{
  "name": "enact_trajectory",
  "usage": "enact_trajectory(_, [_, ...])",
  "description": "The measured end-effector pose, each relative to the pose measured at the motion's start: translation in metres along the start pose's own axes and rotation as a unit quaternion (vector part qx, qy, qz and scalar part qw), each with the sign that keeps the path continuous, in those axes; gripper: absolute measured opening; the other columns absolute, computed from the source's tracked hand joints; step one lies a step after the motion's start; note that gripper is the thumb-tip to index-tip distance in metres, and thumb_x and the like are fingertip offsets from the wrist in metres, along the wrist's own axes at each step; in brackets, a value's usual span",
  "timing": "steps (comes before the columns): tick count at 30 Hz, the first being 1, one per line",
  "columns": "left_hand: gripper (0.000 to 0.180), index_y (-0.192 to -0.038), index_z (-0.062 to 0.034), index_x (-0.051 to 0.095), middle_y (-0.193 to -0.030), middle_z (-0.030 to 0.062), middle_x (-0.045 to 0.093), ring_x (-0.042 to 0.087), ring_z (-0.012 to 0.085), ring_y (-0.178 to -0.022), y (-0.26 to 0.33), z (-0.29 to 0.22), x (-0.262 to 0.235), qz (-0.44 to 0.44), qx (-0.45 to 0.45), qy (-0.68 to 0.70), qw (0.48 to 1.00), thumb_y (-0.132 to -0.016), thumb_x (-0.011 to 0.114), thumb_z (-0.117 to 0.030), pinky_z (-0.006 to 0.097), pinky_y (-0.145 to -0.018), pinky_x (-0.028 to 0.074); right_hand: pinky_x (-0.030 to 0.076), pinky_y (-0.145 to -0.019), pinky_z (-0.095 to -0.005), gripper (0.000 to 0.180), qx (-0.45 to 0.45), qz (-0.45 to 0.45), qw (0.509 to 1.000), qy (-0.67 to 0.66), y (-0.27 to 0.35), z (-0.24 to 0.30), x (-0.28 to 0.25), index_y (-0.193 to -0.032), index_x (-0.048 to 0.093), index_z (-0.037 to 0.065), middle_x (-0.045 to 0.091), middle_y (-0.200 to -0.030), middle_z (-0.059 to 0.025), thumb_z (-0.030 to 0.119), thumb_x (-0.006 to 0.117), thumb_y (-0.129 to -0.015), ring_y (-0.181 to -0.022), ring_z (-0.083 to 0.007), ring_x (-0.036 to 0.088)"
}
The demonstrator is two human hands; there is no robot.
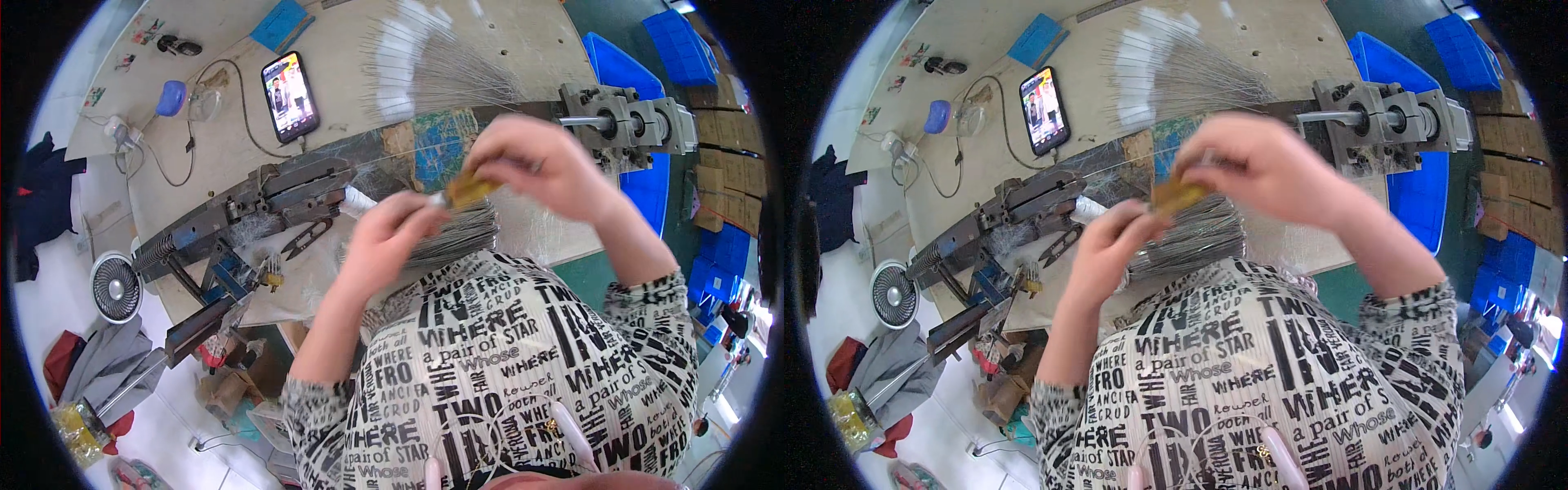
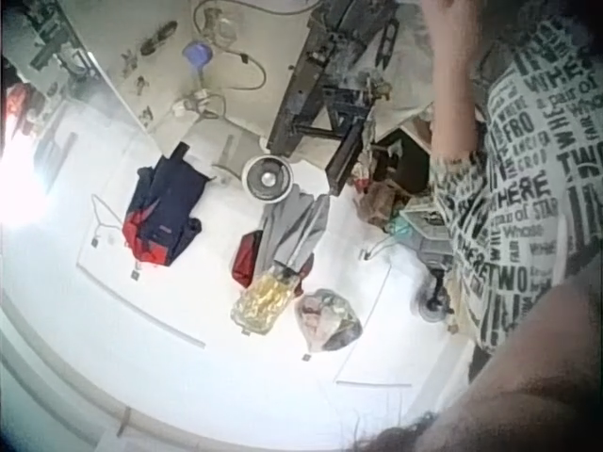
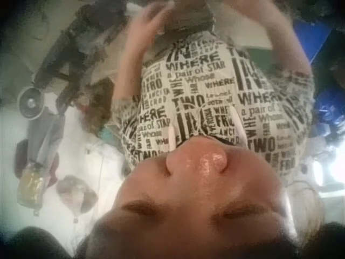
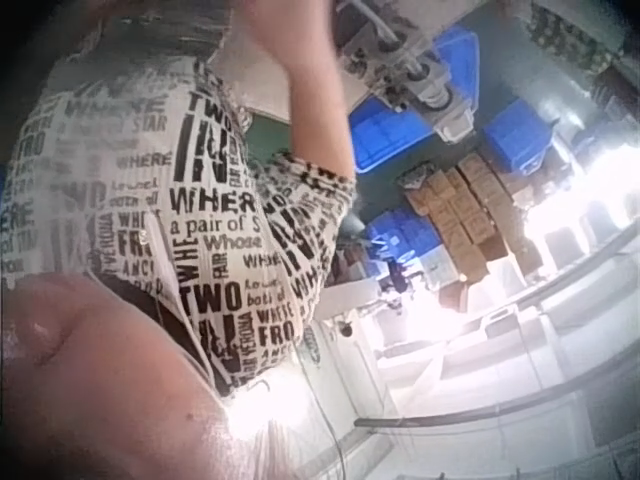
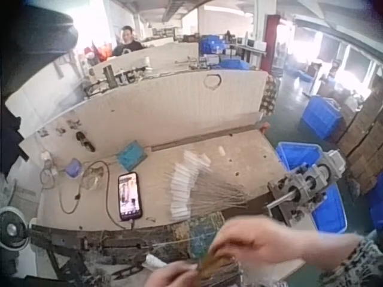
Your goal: The worker is manually assembling small cleaning brushes by inserting bundles of bristles into metal frames and securing them using a jig and thread.
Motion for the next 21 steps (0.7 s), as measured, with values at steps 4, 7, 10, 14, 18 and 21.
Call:
enact_trajectory(4, [0.024, -0.101, 0.0034, 0.066, -0.089, 0.0041, 0.067, 0.06, 0.0103, -0.079, -0.066, -0.006, 0.047, 0.079, 0.072, -0.067, 0.992, -0.096, 0.06, -0.02, 0.026, -0.077, 0.047, 0.05, -0.076, -0.0253, 0.021, 0.006, -0.066, 0.998, -0.017, -0.021, 0.013, -0.029, -0.115, 0.058, -0.002, 0.06, -0.104, -0.0044, 0.0, 0.054, -0.095, -0.086, -0.0085, 0.057])
enact_trajectory(7, [0.027, -0.103, -0.0006, 0.066, -0.084, 0.001, 0.062, 0.056, 0.009, -0.08, -0.072, 0.003, 0.044, -0.036, 0.023, 0.198, 0.979, -0.097, 0.059, -0.026, 0.023, -0.076, 0.042, 0.048, -0.075, -0.0252, 0.02, 0.037, -0.031, 0.988, -0.149, -0.025, 0.005, -0.019, -0.114, 0.058, -0.002, 0.059, -0.102, -0.005, 0.001, 0.055, -0.095, -0.085, -0.0082, 0.057])
enact_trajectory(10, [0.028, -0.105, -0.0013, 0.066, -0.087, 0.0013, 0.062, 0.054, 0.0077, -0.08, -0.047, 0.017, 0.029, -0.113, 0.012, 0.273, 0.955, -0.099, 0.055, -0.026, 0.022, -0.074, 0.042, 0.047, -0.073, -0.025, 0.019, 0.114, 0.037, 0.981, -0.152, -0.035, -0.014, -0.007, -0.112, 0.058, -0.002, 0.06, -0.098, -0.0048, 0.003, 0.057, -0.094, -0.084, -0.0083, 0.057])
enact_trajectory(14, [0.027, -0.109, -0.001, 0.062, -0.088, 0.0014, 0.061, 0.057, 0.0097, -0.082, -0.024, 0.018, 0.012, -0.171, 0.01, 0.369, 0.914, -0.099, 0.057, -0.025, 0.024, -0.074, 0.044, 0.048, -0.075, -0.027, 0.02, 0.047, 0.004, 0.998, 0.04, -0.064, -0.032, 0.02, -0.107, 0.063, -0.001, 0.065, -0.094, -0.0062, 0.007, 0.064, -0.089, -0.082, -0.0113, 0.059])
enact_trajectory(18, [0.027, -0.107, -0.0022, 0.063, -0.081, 0.0001, 0.058, 0.055, 0.0112, -0.076, -0.018, 0.018, 0.006, -0.153, 0.007, 0.393, 0.907, -0.098, 0.059, -0.028, 0.025, -0.071, 0.044, 0.048, -0.077, -0.0309, 0.018, 0.04, 0.067, 0.996, 0.046, -0.07, -0.01, 0.027, -0.104, 0.065, -0.001, 0.066, -0.094, -0.0102, 0.007, 0.063, -0.088, -0.085, -0.0193, 0.062])
enact_trajectory(21, [0.035, -0.114, -0.0027, 0.059, -0.097, 0.0043, 0.063, 0.059, 0.012, -0.092, -0.014, 0.02, 0.002, -0.122, -0.05, 0.354, 0.926, -0.101, 0.052, -0.034, 0.026, -0.079, 0.045, 0.049, -0.077, -0.0323, 0.017, 0.048, 0.042, 0.996, 0.065, -0.068, -0.013, 0.031, -0.104, 0.065, -0.001, 0.065, -0.094, -0.0124, 0.005, 0.062, -0.088, -0.085, -0.0235, 0.062])
Point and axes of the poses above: each hand's wrist, its own y-axis away from the middle knuckle, its own x-axis out of the palm, z = x × y, the point moved 4 cm from there along -y, towards the middle knuckle
